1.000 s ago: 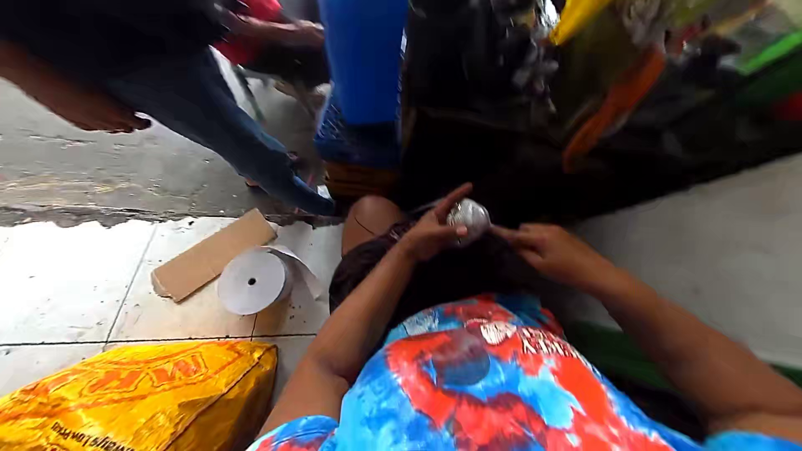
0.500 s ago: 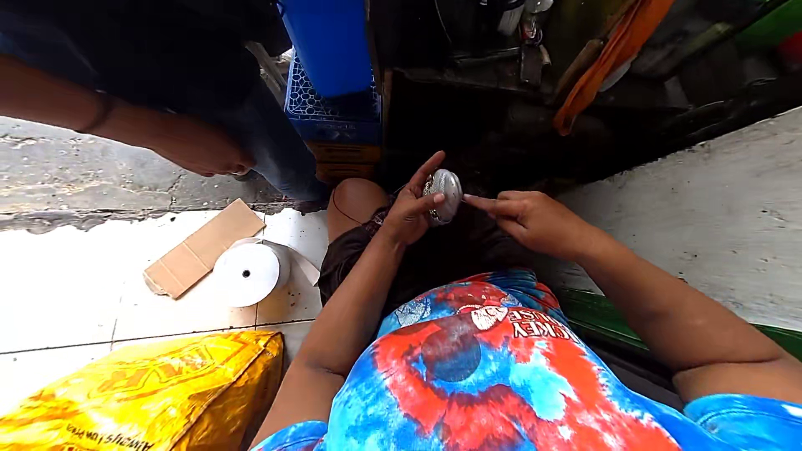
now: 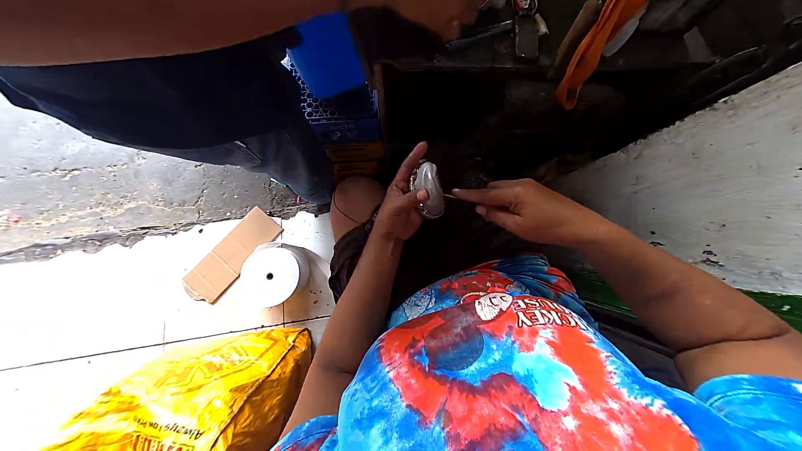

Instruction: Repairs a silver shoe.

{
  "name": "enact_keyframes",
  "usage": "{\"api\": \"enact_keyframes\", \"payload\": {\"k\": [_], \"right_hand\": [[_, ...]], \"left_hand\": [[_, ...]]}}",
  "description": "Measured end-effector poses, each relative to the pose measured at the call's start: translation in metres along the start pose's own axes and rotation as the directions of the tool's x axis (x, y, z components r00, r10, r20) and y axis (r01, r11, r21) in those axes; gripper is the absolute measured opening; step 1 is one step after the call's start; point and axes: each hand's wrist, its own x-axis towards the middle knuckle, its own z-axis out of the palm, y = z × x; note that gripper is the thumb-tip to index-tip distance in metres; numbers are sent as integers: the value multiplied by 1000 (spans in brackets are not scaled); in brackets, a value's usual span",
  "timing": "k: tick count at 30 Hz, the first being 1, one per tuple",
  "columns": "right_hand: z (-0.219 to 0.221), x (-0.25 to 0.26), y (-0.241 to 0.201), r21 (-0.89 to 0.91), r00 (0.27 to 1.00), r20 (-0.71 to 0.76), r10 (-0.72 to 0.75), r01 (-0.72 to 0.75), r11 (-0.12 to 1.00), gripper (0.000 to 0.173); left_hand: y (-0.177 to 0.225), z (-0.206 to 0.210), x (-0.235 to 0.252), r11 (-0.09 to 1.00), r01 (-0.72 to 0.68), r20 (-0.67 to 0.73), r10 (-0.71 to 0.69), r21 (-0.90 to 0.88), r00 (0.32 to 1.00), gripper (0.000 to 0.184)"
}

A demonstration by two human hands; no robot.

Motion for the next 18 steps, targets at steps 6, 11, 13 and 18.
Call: {"api": "enact_keyframes", "payload": {"k": [6,11,13,18], "right_hand": [[-8,-9,14,300,999,33,-1,-9,954,42],[13,-9,28,441,996,-65,-54,78,894,36],[19,-4,33,454,991,-104,-85,124,883,35],[30,10,43,438,972,-166,-166,224,871,34]], "left_hand": [[4,-9,0,998,-28,39,30,-48,999,74],[5,-14,0,999,-18,76,22,-45,997,73],[6,-16,0,998,-18,70,22,-56,997,72],[7,-17,-1,999,-20,54,22,-35,998,72]]}}
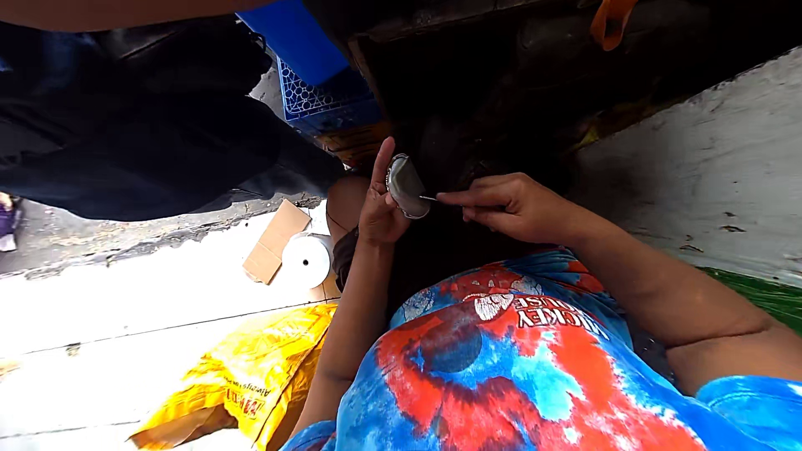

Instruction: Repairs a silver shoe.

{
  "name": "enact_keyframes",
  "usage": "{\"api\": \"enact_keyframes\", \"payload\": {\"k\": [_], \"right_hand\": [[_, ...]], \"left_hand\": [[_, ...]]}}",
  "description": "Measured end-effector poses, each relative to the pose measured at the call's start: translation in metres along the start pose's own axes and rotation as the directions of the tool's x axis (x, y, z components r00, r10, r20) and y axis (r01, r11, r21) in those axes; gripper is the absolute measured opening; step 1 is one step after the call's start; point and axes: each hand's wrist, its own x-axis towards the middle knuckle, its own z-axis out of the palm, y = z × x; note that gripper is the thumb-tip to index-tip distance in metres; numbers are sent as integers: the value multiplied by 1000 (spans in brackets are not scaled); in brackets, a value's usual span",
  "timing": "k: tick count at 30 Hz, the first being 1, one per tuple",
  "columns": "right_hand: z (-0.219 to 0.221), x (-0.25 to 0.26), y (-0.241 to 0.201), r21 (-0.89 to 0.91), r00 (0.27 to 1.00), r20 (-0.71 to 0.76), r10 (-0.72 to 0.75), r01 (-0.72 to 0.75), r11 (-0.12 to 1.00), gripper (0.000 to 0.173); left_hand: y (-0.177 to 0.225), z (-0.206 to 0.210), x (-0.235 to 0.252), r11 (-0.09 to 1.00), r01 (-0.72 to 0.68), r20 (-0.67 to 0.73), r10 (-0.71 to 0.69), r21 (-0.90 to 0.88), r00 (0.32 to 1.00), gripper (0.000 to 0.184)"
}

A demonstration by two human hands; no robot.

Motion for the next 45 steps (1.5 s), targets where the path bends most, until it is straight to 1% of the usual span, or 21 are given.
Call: {"api": "enact_keyframes", "payload": {"k": [6,10,13,17,21,23,25,27,29,30,32,34,35,37,39,45], "right_hand": [[0,9,13,41,999,14,-46,45,998,34],[-2,11,12,-5,998,26,-55,55,998,37],[-7,13,9,5,998,52,-38,38,999,36],[-9,13,5,-40,997,74,-2,5,999,37],[-9,14,1,-101,996,87,3,6,995,38],[-11,15,-3,-106,993,111,30,-18,994,38],[-14,17,-10,-119,984,157,82,-63,991,40],[-22,21,-26,-209,967,186,175,-135,969,43],[-30,25,-45,-333,932,215,291,-211,919,45],[-34,26,-52,-382,916,227,332,-230,895,45],[-41,28,-63,-453,880,251,404,-262,852,45],[-47,31,-72,-515,834,282,475,-286,808,45],[-47,32,-76,-545,813,294,502,-290,787,45],[-46,32,-83,-594,788,306,534,-280,754,43],[-43,33,-88,-622,780,298,550,-279,732,41],[-35,31,-88,-645,792,280,543,-264,717,35]], "left_hand": [[0,-1,2,1000,3,-9,-3,-20,1000,73],[0,2,0,1000,9,-26,-9,20,1000,75],[0,6,-2,999,10,-48,-8,32,999,76],[0,9,-1,1000,-4,-45,4,11,999,75],[-1,10,-1,1000,0,-55,0,12,998,73],[-1,8,0,999,19,-66,-16,45,998,73],[-3,7,0,999,14,-77,-11,40,997,72],[-4,8,4,999,-1,-87,6,50,996,68],[-4,14,7,995,4,-144,11,103,990,69],[-4,19,8,989,18,-181,9,148,983,74],[-6,27,8,973,54,-231,-1,224,973,90],[-6,33,8,954,85,-223,-20,288,975,105],[-6,34,7,951,93,-208,-31,296,978,107],[-9,34,6,955,105,-175,-58,278,983,108],[-10,34,6,961,115,-167,-75,251,983,105],[-11,33,7,948,198,-174,-157,249,972,96]]}}
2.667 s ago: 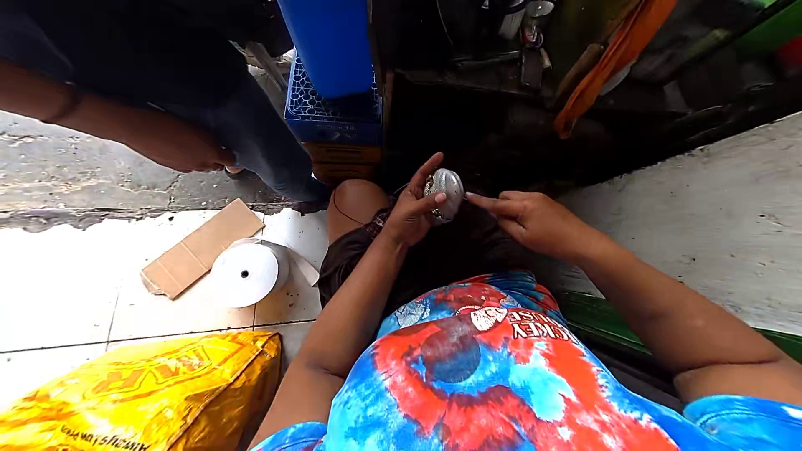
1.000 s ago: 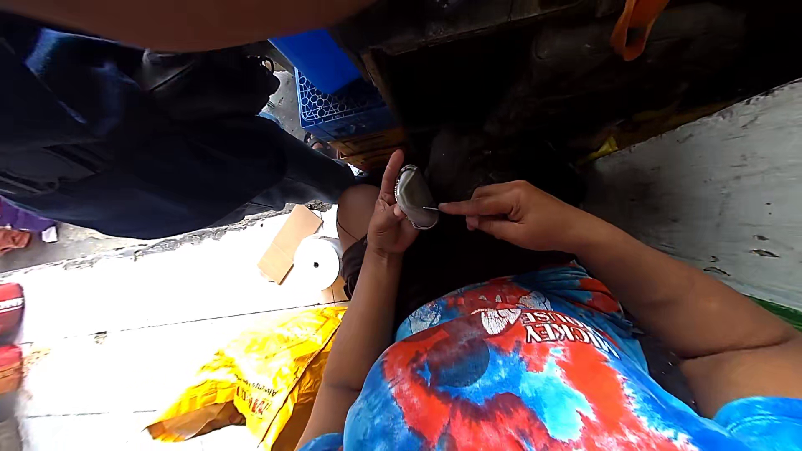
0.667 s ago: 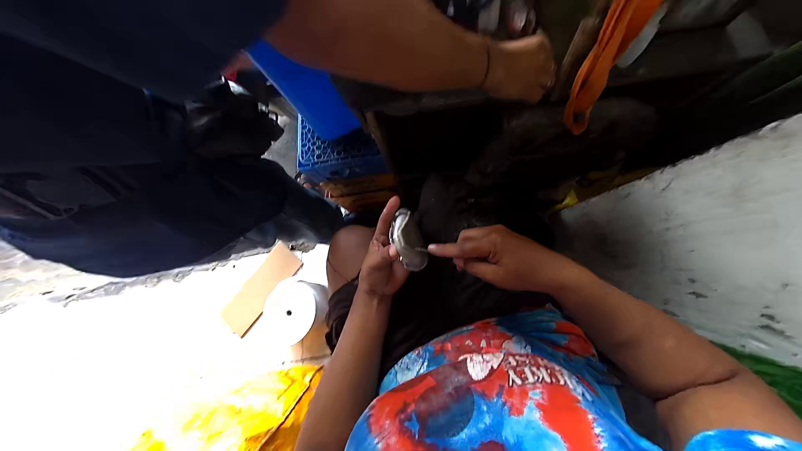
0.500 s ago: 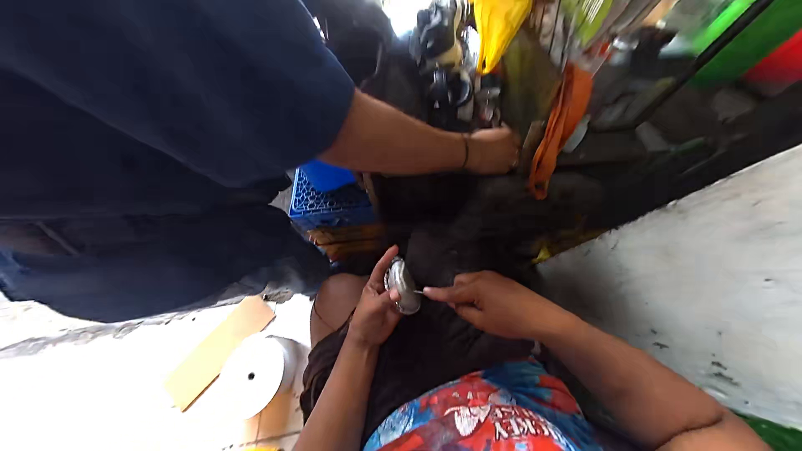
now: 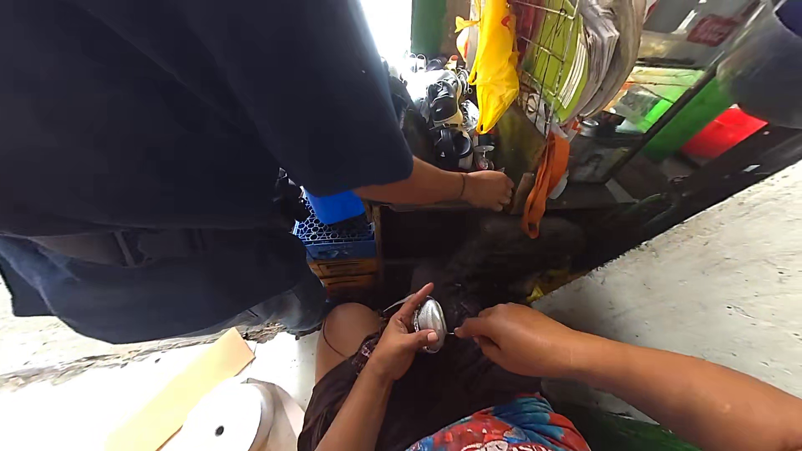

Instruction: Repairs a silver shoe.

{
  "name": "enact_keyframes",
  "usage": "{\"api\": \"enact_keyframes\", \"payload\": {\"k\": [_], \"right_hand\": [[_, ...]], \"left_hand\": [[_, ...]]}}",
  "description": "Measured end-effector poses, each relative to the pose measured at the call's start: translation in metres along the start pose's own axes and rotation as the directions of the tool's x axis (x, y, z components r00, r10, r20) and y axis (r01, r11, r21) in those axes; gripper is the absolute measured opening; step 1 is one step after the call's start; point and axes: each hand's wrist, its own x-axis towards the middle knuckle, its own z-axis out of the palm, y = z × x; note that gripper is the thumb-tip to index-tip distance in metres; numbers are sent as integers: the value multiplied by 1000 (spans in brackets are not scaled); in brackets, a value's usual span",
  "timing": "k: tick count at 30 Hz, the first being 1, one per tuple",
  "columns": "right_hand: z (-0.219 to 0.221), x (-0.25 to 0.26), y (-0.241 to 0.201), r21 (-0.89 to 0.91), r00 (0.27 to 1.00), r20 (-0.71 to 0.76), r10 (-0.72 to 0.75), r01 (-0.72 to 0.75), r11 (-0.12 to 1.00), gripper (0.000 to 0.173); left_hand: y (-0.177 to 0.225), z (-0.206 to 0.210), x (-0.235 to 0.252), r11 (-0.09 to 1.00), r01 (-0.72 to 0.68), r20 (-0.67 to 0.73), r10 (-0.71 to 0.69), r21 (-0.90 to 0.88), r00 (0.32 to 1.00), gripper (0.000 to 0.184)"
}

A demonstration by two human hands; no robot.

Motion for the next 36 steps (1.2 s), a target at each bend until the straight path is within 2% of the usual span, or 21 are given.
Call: {"api": "enact_keyframes", "payload": {"k": [9,12,15,18,31,36], "right_hand": [[10,0,0,-66,999,24,34,-33,997,38],[9,-1,0,-97,999,25,47,-44,994,39],[12,-1,3,-83,998,-60,20,-25,996,38],[12,-2,3,-49,999,-37,35,-37,998,41],[2,1,-12,-188,978,132,164,-138,972,41],[9,5,-2,-60,975,125,182,-175,983,39]], "left_hand": [[-1,0,7,996,81,45,-83,48,996,77],[-3,2,8,996,72,21,-73,47,997,78],[-4,3,6,1000,2,-37,-3,-22,999,82],[-5,4,3,998,-25,-75,20,-63,997,86],[-9,1,16,999,33,60,-34,25,998,70],[-10,-1,19,996,73,100,-77,50,992,68]]}}
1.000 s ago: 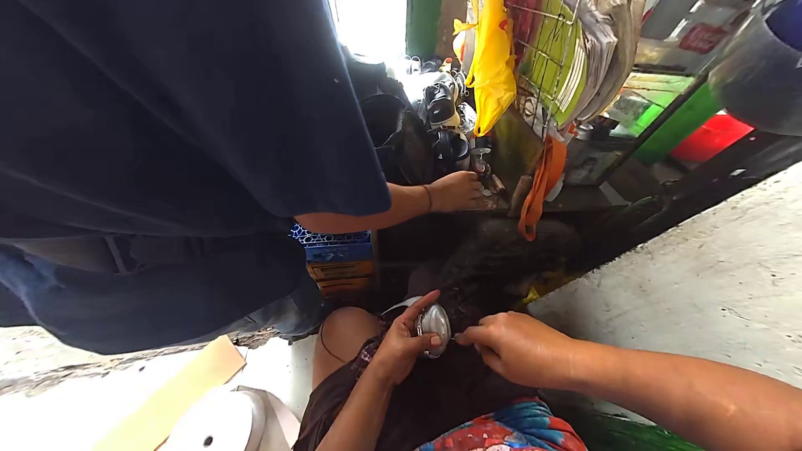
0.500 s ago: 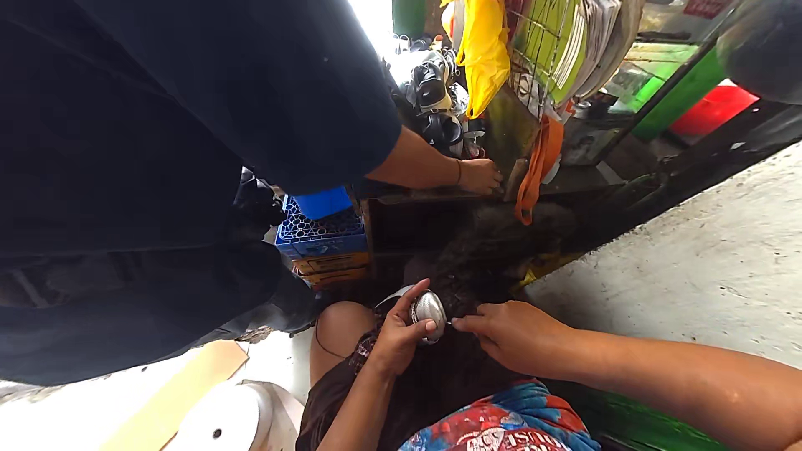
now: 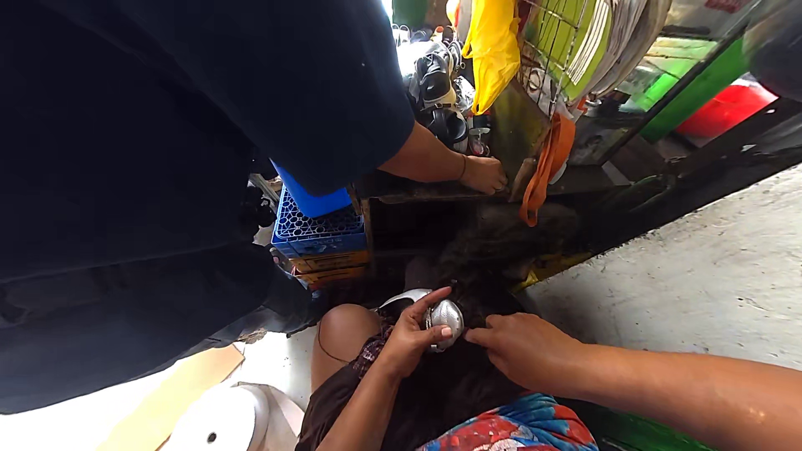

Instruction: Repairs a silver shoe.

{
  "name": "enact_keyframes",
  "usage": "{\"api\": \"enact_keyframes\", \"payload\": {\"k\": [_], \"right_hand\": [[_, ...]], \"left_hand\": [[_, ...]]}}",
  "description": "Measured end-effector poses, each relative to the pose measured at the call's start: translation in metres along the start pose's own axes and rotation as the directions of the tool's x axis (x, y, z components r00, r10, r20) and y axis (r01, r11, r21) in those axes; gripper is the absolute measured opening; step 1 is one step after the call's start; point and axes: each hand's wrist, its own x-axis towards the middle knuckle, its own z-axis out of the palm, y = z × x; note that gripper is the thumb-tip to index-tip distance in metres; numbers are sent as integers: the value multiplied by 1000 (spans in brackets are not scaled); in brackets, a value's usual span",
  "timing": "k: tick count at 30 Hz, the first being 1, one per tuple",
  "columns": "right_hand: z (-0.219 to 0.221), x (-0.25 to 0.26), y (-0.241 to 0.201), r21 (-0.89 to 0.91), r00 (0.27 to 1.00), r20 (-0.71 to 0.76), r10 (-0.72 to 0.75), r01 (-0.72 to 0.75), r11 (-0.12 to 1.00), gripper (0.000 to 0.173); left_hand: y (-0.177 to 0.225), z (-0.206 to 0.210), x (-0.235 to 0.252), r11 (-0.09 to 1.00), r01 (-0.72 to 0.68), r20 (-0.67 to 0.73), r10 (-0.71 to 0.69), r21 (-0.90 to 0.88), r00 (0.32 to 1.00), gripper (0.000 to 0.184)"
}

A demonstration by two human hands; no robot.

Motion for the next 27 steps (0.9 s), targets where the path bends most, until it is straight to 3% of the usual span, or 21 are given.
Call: {"api": "enact_keyframes", "payload": {"k": [4,8,14,18,22,25,27], "right_hand": [[9,10,16,303,993,-112,-36,69,951,34],[15,18,21,422,986,-163,-39,105,900,31],[30,26,25,453,968,-252,-21,137,881,28],[29,24,28,419,921,-386,-56,229,878,26],[11,11,35,393,950,-304,-73,195,898,28],[14,8,55,393,957,-288,-37,153,907,25],[13,1,65,418,962,-274,6,114,901,24]], "left_hand": [[0,-2,3,1000,-11,11,11,13,1000,65],[0,-2,3,1000,-9,-5,9,12,1000,66],[1,-1,4,1000,6,-30,-5,31,1000,67],[13,6,7,997,24,-126,-15,68,992,71],[12,4,-7,997,34,-186,-20,71,982,67],[10,0,-28,945,71,-194,-8,320,981,72],[11,2,-44,826,139,-256,6,546,967,64]]}}
